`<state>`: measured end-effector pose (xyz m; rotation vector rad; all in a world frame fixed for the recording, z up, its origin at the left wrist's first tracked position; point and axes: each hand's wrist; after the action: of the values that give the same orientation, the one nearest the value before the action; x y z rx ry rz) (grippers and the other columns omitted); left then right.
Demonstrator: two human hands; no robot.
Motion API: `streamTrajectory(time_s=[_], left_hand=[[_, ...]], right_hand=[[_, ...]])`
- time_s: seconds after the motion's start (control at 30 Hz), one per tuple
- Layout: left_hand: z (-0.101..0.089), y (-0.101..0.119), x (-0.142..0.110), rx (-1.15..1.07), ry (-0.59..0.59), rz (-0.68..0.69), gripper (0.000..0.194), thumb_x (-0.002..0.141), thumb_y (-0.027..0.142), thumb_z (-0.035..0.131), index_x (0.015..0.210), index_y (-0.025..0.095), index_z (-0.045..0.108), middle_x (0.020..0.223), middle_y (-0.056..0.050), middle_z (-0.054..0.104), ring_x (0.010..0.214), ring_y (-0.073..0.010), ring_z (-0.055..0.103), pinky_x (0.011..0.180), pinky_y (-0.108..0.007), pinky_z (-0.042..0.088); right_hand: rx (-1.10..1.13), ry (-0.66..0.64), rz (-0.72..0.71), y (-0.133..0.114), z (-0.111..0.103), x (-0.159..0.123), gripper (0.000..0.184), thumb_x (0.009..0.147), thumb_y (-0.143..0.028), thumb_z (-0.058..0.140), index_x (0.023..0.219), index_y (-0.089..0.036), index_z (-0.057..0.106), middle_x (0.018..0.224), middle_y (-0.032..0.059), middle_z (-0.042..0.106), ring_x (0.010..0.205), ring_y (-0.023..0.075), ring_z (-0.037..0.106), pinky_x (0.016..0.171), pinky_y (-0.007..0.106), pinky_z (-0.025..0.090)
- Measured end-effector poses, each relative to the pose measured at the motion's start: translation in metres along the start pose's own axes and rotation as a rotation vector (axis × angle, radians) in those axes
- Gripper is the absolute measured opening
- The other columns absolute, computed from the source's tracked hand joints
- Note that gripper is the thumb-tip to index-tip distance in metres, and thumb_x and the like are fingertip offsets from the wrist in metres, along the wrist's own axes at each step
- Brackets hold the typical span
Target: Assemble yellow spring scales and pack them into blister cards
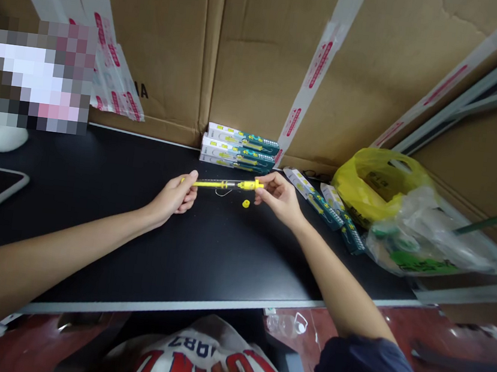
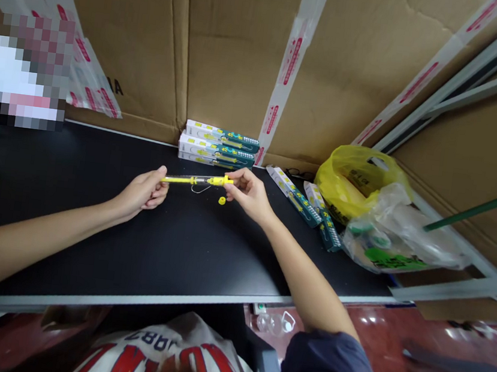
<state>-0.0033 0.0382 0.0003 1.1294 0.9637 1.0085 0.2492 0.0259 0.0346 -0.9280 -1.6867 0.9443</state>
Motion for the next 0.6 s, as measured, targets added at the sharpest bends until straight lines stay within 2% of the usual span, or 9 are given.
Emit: streamTrajectory(time_s=[0.33,0.47,0.6], left_hand=[[-0.002,0.001,0.0,0.002,-0.051,0.034,0.038,0.088,0.052,0.051,0.071,0.018,0.043,0.049,0.009,0.037,0.031,-0.0023,0.031,0.029,-0.012,0.017],[-0.003,0.004,0.0,0.02,-0.015,0.004,0.039,0.086,0.051,0.054,0.071,0.015,0.049,0.049,0.007,0.041,0.033,-0.0033,0.037,0.03,-0.013,0.023],[-0.005,0.004,0.003,0.001,0.058,0.017,0.037,0.085,0.047,0.057,0.069,0.014,0.051,0.051,0.005,0.045,0.034,-0.0031,0.039,0.03,-0.013,0.026]], right_hand=[[-0.052,0.016,-0.052,-0.006,-0.003,-0.002,0.03,0.079,-0.038,0.069,0.098,-0.018,0.057,0.077,-0.0005,0.057,0.063,0.0094,0.057,0.058,0.024,0.054],[-0.046,0.028,-0.061,-0.006,-0.006,0.0,0.031,0.08,-0.037,0.067,0.102,-0.019,0.056,0.078,-0.001,0.055,0.064,0.0092,0.056,0.056,0.022,0.052],[-0.031,-0.07,0.02,0.004,-0.013,0.003,0.042,0.08,-0.028,0.062,0.117,-0.022,0.044,0.086,-0.0001,0.057,0.066,0.0112,0.057,0.054,0.023,0.049]])
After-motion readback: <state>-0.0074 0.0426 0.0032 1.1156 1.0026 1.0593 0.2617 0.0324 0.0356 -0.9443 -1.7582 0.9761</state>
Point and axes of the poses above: each hand's wrist, its own x-axis towards the middle knuckle, its own z-axis out of the palm, y = z × x
